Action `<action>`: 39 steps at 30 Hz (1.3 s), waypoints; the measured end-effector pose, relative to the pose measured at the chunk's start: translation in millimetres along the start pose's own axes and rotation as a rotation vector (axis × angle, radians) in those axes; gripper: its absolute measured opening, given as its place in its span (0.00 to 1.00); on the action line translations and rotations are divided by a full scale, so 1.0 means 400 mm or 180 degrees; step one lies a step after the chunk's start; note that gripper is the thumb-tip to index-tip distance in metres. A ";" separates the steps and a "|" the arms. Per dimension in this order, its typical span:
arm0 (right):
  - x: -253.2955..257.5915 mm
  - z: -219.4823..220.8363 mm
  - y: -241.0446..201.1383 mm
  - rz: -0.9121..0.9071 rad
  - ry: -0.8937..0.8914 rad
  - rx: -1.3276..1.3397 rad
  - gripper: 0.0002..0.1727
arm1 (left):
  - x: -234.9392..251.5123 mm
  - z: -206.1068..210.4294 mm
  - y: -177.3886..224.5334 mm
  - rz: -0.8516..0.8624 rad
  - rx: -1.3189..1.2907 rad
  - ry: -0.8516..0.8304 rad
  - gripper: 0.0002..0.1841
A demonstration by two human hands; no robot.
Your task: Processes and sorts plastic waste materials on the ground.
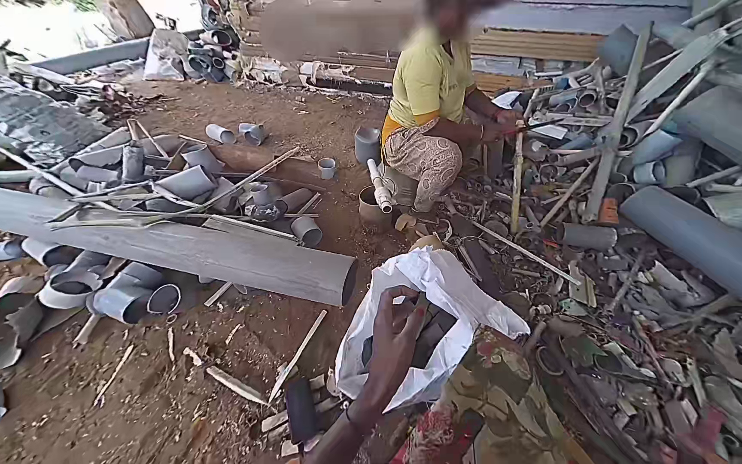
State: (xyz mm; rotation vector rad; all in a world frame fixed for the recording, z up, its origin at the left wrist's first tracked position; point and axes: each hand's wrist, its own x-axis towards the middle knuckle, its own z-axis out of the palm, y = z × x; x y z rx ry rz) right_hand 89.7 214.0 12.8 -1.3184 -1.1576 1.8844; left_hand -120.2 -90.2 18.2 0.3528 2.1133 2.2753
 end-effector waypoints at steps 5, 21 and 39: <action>0.003 -0.021 0.057 0.0413 0.0558 0.0253 0.05 | 0.047 0.407 0.166 0.0646 -0.0850 -0.2290 0.13; 0.129 -0.061 -0.037 0.0624 0.0632 0.0574 0.18 | -0.143 0.929 0.012 -0.1020 0.0029 -0.3846 0.31; 0.289 -0.116 -0.064 0.0870 0.0745 -0.0131 0.19 | -0.110 0.971 -0.061 -0.1102 0.0988 -0.4508 0.30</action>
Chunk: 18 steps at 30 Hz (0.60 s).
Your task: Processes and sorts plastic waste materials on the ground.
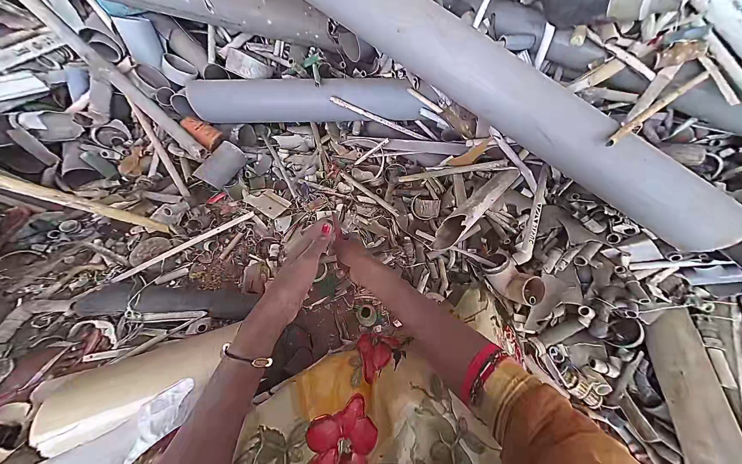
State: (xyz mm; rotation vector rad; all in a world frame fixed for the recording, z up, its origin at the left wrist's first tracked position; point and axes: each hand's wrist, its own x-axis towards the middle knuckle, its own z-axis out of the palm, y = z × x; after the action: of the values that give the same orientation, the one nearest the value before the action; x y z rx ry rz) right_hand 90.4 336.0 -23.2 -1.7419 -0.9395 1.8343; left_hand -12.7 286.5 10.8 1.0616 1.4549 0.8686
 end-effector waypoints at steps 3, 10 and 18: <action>-0.008 0.058 0.014 -0.0125 0.0073 0.0037 0.31 | 0.047 -0.036 -0.025 -0.0049 0.0239 0.0162 0.29; -0.219 0.108 0.035 0.0320 -0.1012 0.0953 0.30 | 0.064 -0.248 -0.161 -0.0510 -0.0494 0.1520 0.29; -0.007 0.068 -0.027 0.0139 -0.0442 0.0999 0.09 | -0.033 -0.128 -0.080 -0.0133 -0.0258 0.0547 0.25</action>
State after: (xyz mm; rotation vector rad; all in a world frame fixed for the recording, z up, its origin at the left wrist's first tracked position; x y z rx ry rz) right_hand 62.6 336.6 -14.2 -1.4703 -0.6245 2.0262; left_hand -68.1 265.1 -6.8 0.9111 1.5648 1.0002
